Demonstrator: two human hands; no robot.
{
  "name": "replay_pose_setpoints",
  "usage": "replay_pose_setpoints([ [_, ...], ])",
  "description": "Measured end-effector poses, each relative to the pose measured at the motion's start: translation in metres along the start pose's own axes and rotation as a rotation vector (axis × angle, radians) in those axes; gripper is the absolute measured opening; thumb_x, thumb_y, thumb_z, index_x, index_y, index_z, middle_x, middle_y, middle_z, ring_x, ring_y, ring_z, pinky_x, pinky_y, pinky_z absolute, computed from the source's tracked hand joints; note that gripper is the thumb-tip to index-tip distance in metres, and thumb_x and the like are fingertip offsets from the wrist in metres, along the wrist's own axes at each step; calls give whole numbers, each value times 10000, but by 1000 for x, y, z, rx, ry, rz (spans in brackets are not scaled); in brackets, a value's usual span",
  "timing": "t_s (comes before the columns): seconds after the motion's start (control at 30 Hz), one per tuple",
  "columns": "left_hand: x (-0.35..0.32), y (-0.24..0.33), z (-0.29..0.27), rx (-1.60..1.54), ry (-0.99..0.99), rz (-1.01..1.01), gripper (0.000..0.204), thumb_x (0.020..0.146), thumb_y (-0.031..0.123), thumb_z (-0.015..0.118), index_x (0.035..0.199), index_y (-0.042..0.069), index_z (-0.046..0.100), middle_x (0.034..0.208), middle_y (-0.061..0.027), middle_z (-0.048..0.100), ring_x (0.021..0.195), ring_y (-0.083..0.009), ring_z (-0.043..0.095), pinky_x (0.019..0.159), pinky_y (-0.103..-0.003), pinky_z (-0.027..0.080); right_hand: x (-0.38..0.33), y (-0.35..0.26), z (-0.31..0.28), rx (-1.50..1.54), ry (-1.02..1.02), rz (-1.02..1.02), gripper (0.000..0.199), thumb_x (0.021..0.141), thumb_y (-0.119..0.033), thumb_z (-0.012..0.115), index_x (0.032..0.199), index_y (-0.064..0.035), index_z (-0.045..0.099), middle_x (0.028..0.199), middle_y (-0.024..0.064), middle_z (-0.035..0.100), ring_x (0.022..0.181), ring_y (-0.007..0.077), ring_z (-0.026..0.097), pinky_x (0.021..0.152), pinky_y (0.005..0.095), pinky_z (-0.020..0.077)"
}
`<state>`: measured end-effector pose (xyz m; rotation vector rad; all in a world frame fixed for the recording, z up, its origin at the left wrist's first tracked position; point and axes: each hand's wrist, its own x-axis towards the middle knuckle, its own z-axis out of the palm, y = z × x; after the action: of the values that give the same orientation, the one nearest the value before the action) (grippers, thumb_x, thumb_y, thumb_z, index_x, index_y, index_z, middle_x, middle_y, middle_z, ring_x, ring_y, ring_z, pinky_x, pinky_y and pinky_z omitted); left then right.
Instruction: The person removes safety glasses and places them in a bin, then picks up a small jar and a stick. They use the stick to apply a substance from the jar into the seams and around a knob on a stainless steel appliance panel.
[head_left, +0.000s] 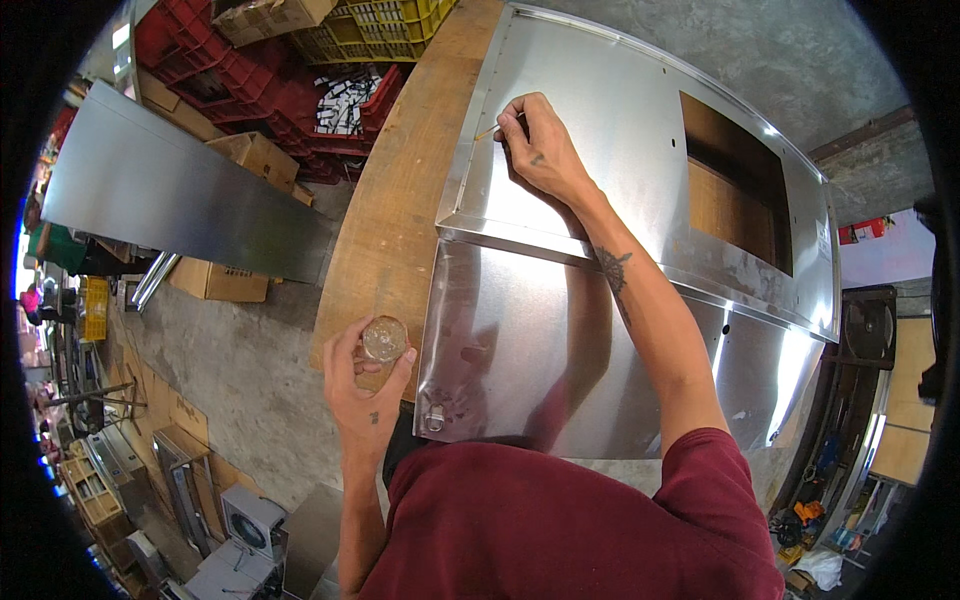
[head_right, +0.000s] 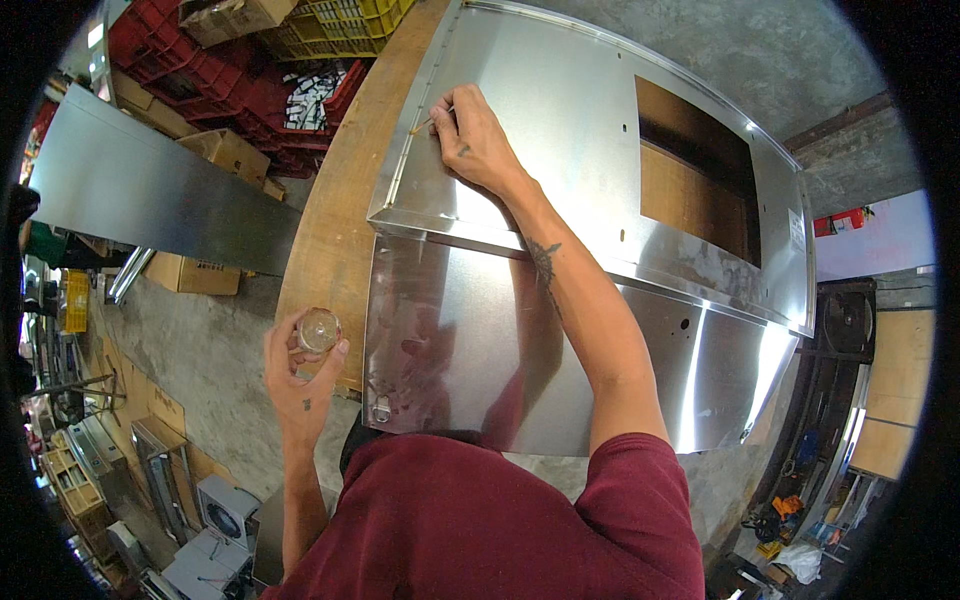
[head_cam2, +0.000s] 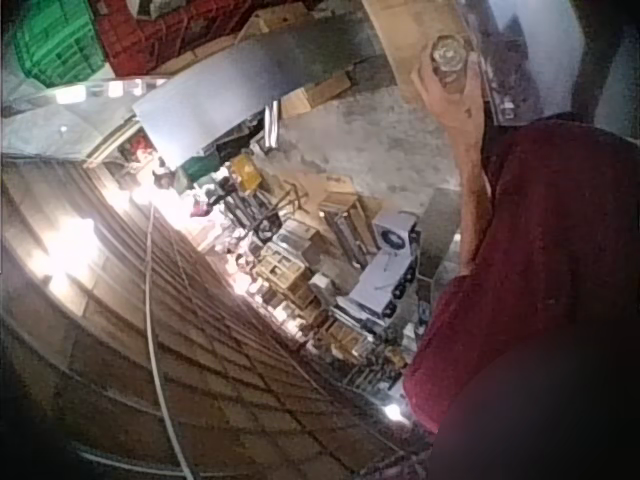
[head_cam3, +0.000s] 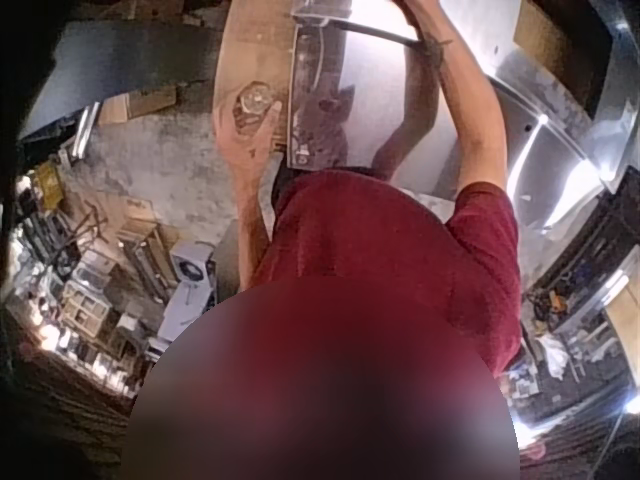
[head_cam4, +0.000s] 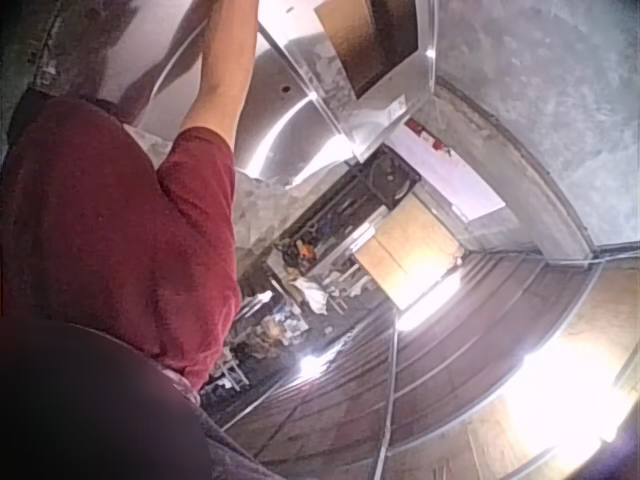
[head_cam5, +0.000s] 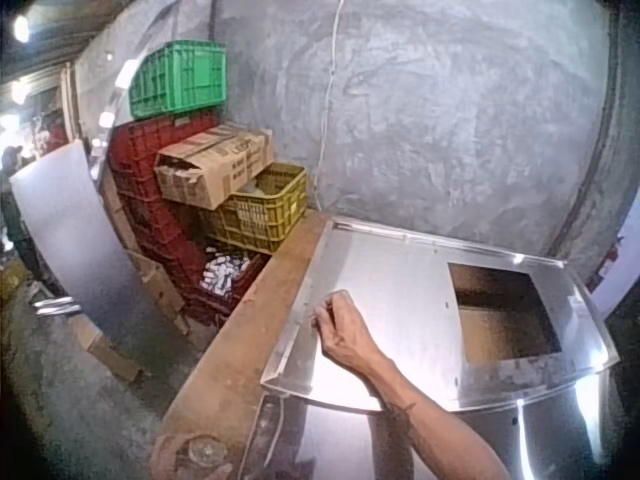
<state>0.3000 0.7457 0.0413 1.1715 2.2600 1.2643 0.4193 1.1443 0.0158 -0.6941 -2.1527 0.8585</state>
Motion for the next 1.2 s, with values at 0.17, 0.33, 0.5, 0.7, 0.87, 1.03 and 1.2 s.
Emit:
replay_pose_setpoints([
  [0.17,0,1,0,2,-2,-4,617,964,69,929,1525,26,676,1406,-123,626,1188,-209,738,916,-329,660,1,-1,0,9,14,18,223,1200,-192,641,1176,30,628,1121,183,708,1007,270,803,900,420,648],
  [0.33,-1,1,0,8,-4,-18,615,970,82,928,1528,29,675,1407,-121,626,1185,-212,731,927,-337,652,0,-4,0,40,13,27,222,1201,-189,638,1175,31,632,1124,182,708,1008,266,800,904,415,645],
  [0.5,-1,2,0,3,-1,-15,607,974,86,926,1527,35,679,1412,-119,628,1191,-216,726,933,-341,643,1,0,1,14,21,-16,207,1181,-146,644,1149,55,613,1144,223,653,921,295,756,866,432,611],
  [0.7,0,3,1,-26,18,-20,621,935,92,959,1498,44,702,1398,-138,666,1188,-250,716,894,-363,634,1,2,0,-12,23,-39,189,1171,-132,646,1150,55,623,1153,231,651,939,315,735,884,436,602],
  [0.87,0,0,2,-22,23,-14,619,933,86,958,1496,41,703,1399,-137,669,1198,-248,710,899,-363,631,1,0,1,3,16,-12,202,1186,-164,648,1170,36,626,1131,193,682,973,285,773,895,421,626],
  [1.03,0,1,2,-36,26,-17,614,933,82,958,1492,37,706,1385,-133,678,1200,-242,708,900,-363,624,1,7,3,-51,25,-35,213,1196,-181,650,1190,30,624,1102,170,709,979,258,796,896,400,639],
  [1.2,-1,-1,-1,5,2,8,624,966,73,931,1532,33,673,1407,-129,645,1196,-226,753,946,-348,645,0,1,0,13,16,14,217,1200,-184,643,1205,32,621,1085,168,734,989,254,804,894,395,639],
])
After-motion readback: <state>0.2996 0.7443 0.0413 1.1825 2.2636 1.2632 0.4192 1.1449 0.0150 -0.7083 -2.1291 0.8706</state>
